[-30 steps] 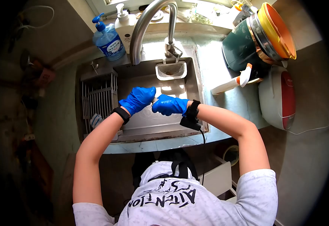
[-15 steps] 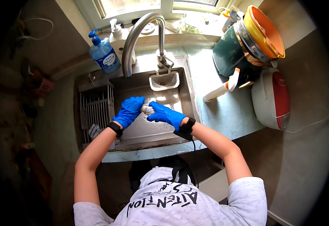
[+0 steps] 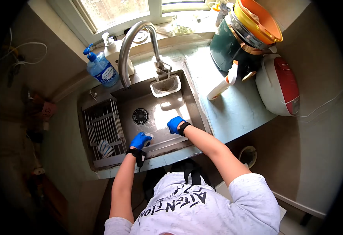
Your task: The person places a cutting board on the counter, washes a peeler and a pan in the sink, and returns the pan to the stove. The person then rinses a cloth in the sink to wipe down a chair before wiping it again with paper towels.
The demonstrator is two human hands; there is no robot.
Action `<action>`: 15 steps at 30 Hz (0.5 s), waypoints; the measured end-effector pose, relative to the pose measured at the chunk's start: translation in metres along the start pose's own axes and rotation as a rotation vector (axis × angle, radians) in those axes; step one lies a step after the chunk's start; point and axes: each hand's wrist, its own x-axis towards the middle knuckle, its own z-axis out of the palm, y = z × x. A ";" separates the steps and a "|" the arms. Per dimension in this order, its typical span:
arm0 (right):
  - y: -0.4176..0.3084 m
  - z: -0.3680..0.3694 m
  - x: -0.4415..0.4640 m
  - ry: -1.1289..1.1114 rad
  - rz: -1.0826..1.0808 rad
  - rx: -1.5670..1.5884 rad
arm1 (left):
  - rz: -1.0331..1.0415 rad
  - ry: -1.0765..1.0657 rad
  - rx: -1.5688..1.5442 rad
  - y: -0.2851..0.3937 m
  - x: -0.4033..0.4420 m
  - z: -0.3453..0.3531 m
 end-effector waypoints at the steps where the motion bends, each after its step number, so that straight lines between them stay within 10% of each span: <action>1: -0.004 0.018 0.016 0.213 0.040 -0.108 | -0.038 0.166 -0.101 -0.034 0.019 0.001; 2: -0.001 0.017 0.027 0.243 -0.040 0.071 | 0.094 0.447 -0.072 -0.065 0.032 0.001; 4: -0.017 -0.006 0.000 0.679 -0.172 0.983 | 0.216 0.348 -0.377 0.065 -0.040 -0.019; 8: -0.028 -0.040 -0.026 0.502 -0.059 1.323 | 0.444 0.770 -0.321 0.032 -0.019 -0.039; 10: -0.038 -0.011 -0.020 0.636 -0.332 1.666 | 0.424 0.668 -0.435 0.029 -0.014 -0.037; 11: -0.028 0.046 0.029 0.806 0.003 1.004 | 0.225 0.447 -0.444 0.022 -0.015 -0.032; 12: -0.042 0.022 -0.011 0.413 0.141 0.618 | 0.017 0.228 -0.441 0.011 -0.022 -0.027; 15: -0.047 0.039 0.032 1.029 0.107 1.028 | 0.287 0.301 -0.466 0.030 -0.019 -0.017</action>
